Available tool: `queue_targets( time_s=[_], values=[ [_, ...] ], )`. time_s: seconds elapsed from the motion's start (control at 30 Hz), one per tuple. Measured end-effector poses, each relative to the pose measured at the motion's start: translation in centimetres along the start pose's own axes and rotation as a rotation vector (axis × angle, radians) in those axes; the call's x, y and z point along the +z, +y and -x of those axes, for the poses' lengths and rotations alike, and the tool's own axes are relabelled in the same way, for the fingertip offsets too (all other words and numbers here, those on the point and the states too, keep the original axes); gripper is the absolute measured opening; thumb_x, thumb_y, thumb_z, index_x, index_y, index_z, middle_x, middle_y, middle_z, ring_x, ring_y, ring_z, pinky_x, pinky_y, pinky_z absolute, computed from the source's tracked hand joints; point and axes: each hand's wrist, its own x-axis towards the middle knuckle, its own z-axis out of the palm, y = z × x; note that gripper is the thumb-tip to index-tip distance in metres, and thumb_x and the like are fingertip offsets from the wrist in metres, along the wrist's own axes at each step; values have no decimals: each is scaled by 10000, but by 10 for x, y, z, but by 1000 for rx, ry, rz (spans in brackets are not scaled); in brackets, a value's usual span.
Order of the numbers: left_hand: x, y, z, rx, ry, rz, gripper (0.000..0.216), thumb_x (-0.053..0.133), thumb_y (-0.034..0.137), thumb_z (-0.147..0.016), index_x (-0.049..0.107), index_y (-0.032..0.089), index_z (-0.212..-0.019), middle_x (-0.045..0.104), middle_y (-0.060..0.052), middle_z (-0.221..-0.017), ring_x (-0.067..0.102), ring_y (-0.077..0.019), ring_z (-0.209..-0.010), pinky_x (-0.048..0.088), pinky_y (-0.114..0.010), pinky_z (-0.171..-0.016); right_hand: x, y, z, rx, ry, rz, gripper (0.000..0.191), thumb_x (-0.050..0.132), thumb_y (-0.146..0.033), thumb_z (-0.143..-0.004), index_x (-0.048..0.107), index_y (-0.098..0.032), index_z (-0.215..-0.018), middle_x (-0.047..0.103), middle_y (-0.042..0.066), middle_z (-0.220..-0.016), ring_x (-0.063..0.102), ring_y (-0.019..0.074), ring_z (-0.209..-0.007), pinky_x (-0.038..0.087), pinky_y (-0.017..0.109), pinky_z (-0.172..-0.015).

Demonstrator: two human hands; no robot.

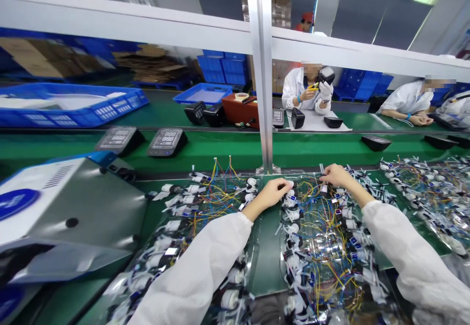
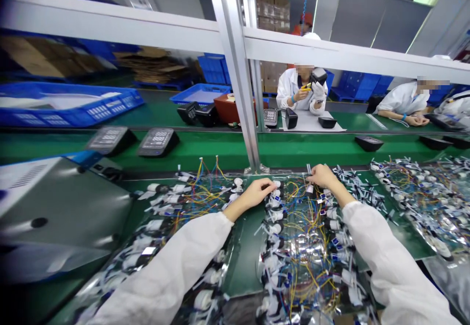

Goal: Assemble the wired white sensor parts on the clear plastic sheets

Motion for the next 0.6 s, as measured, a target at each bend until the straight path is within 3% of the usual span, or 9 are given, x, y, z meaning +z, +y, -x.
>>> queue_targets(
  time_s=[0.17,0.27,0.33,0.47,0.6],
  values=[
    [0,9,0,-1,0,-42,330,611,425,-955,761,156,-837,763,-57,-882,674,-195,-818,502,-285,-798,-37,3,16,-7,328,-121,410,721,-598,-795,661,-193,-774,678,41,-746,603,179,-701,432,285,-647],
    [1,15,0,20,-11,-79,292,625,381,-933,759,164,-790,763,-57,-855,679,-200,-804,501,-289,-785,-58,-4,17,-60,600,-499,424,751,-598,-794,623,-195,-822,670,32,-757,606,170,-676,474,287,-630],
    [-1,21,-2,30,-11,-100,261,642,354,-915,763,168,-778,764,-59,-829,685,-206,-790,505,-299,-782,-72,-12,15,-121,705,-800,427,824,-558,-747,595,-205,-819,645,-5,-700,592,148,-605,479,271,-576],
    [-13,56,-12,39,76,-97,235,628,354,-944,774,170,-956,785,-91,-965,714,-231,-906,522,-333,-850,-100,-38,20,-269,698,-1006,391,854,-494,-764,602,-200,-816,645,-19,-647,599,129,-556,497,253,-546],
    [-28,133,-28,201,260,155,448,705,428,-927,643,193,-1304,714,-141,-1256,695,-260,-1097,551,-346,-862,-113,-86,43,-423,539,-1024,339,861,-423,-790,608,-196,-774,655,-15,-634,606,125,-533,508,259,-545]
  ],
)
